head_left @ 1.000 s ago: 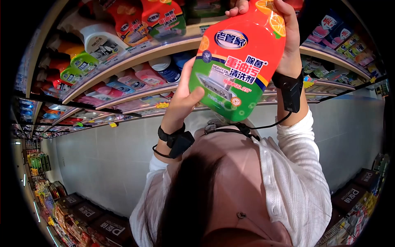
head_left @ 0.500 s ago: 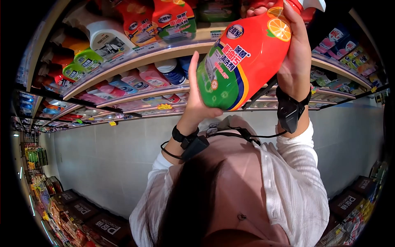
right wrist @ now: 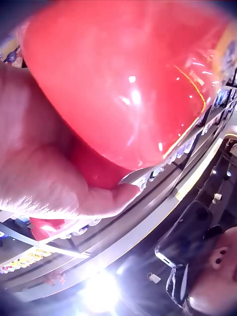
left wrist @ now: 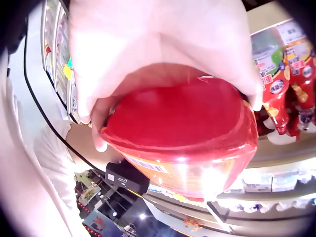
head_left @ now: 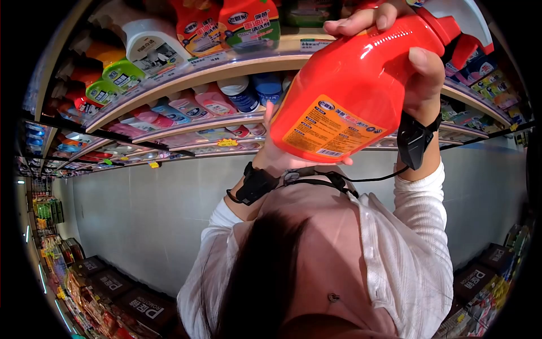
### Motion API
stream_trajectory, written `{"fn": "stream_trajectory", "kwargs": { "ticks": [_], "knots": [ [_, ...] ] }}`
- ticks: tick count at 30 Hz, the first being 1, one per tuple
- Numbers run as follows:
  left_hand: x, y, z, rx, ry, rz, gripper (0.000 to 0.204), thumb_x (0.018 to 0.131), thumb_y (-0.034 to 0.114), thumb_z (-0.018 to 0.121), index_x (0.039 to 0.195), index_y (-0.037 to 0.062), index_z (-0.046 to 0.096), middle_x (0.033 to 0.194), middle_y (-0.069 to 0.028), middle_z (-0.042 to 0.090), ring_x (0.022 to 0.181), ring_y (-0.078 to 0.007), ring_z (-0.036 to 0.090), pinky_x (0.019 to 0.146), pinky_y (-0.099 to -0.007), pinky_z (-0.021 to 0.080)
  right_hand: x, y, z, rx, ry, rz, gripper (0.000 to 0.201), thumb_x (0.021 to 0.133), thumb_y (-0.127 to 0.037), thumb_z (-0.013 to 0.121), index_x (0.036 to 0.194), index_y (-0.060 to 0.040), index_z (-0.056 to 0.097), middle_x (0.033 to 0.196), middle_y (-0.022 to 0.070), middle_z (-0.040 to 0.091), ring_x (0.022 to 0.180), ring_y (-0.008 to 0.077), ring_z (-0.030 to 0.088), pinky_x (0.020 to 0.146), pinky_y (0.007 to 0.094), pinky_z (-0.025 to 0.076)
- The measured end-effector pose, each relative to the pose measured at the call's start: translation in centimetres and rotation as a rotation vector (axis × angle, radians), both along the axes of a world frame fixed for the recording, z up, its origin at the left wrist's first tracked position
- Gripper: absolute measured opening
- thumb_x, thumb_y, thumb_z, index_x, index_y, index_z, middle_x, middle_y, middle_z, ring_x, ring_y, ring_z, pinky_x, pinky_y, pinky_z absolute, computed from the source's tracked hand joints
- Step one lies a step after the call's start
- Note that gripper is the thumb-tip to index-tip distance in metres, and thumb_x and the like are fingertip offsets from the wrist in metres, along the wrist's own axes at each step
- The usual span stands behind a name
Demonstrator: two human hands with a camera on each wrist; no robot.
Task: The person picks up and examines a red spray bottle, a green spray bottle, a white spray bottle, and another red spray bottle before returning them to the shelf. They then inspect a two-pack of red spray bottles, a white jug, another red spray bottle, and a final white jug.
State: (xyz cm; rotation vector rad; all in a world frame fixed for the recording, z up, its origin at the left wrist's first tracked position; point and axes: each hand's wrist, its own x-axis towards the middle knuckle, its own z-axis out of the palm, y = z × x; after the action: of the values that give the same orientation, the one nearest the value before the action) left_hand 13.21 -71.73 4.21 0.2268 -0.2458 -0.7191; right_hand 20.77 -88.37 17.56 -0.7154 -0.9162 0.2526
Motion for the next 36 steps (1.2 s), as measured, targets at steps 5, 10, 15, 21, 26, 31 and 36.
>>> {"fn": "stream_trajectory", "kwargs": {
  "ticks": [5,10,15,21,26,31,36],
  "knots": [
    [-0.7,1.4,1.2,0.044,0.219,-0.062,0.111,0.069,0.089,0.033,0.149,0.0123,0.02,0.151,-0.0206,0.023,0.131,-0.0466,0.033,0.101,-0.0617,0.035,-0.8,0.9,0.7,0.062,0.114,0.018,0.027,0.084,-0.019,0.052,0.106,-0.0045,0.049,0.103,0.0155,0.057,0.108,0.0313,0.054,0.095,0.0468,0.044],
    [-1.2,4.5,-0.7,0.319,-0.39,0.275,0.105,0.074,0.078,0.047,0.149,0.0102,0.019,0.15,-0.0161,0.028,0.135,-0.0338,0.034,0.107,-0.0527,0.033,-0.7,1.2,0.9,0.07,0.193,-0.078,0.024,0.086,-0.02,0.056,0.105,-0.0055,0.052,0.101,0.0142,0.059,0.106,0.0298,0.055,0.095,0.0438,0.044],
    [-2.8,4.2,-0.8,0.487,-0.449,0.518,0.09,0.082,0.063,0.057,0.145,0.0056,0.025,0.145,-0.0133,0.037,0.131,-0.0263,0.041,0.106,-0.0464,0.037,-0.4,0.9,0.8,0.08,0.304,-0.083,0.02,0.086,-0.017,0.058,0.103,-0.0062,0.054,0.099,0.012,0.06,0.105,0.0278,0.056,0.094,0.0417,0.045],
    [-2.9,2.8,1.3,0.585,-0.182,0.575,0.061,0.097,0.042,0.042,0.142,0.0029,0.029,0.142,-0.0135,0.042,0.128,-0.0248,0.046,0.104,-0.0403,0.039,-1.8,1.4,0.8,0.025,0.261,-0.224,0.019,0.087,-0.016,0.059,0.102,-0.0062,0.055,0.097,0.0104,0.061,0.102,0.0249,0.058,0.092,0.0398,0.047],
    [-2.4,2.9,1.3,0.274,-0.177,0.386,0.057,0.099,0.042,0.032,0.142,0.0042,0.031,0.139,-0.0151,0.045,0.127,-0.0255,0.047,0.104,-0.0398,0.04,0.6,-0.2,-2.1,0.078,0.142,-0.066,0.042,0.09,-0.029,0.052,0.122,-0.0021,0.045,0.113,0.0204,0.057,0.115,0.0333,0.051,0.109,0.0461,0.034],
    [-1.7,2.6,-1.6,-0.007,-0.005,-0.011,0.064,0.096,0.057,0.029,0.139,0.0104,0.037,0.125,-0.0181,0.055,0.105,-0.0326,0.06,0.087,-0.0432,0.051,1.5,-1.2,-3.2,-0.06,-0.196,-0.098,0.043,0.082,-0.031,0.062,0.112,-0.0033,0.048,0.099,0.0178,0.06,0.102,0.0289,0.057,0.094,0.0433,0.044],
    [-0.9,1.8,-1.5,0.093,0.005,-0.201,0.069,0.093,0.065,0.022,0.137,0.0145,0.038,0.102,-0.0276,0.062,0.07,-0.0419,0.066,0.051,-0.045,0.056,0.6,-1.4,-2.3,-0.101,-0.176,-0.208,0.033,0.079,-0.021,0.064,0.101,-0.0007,0.051,0.088,0.0175,0.064,0.091,0.0293,0.064,0.087,0.0415,0.051]
  ]
}}
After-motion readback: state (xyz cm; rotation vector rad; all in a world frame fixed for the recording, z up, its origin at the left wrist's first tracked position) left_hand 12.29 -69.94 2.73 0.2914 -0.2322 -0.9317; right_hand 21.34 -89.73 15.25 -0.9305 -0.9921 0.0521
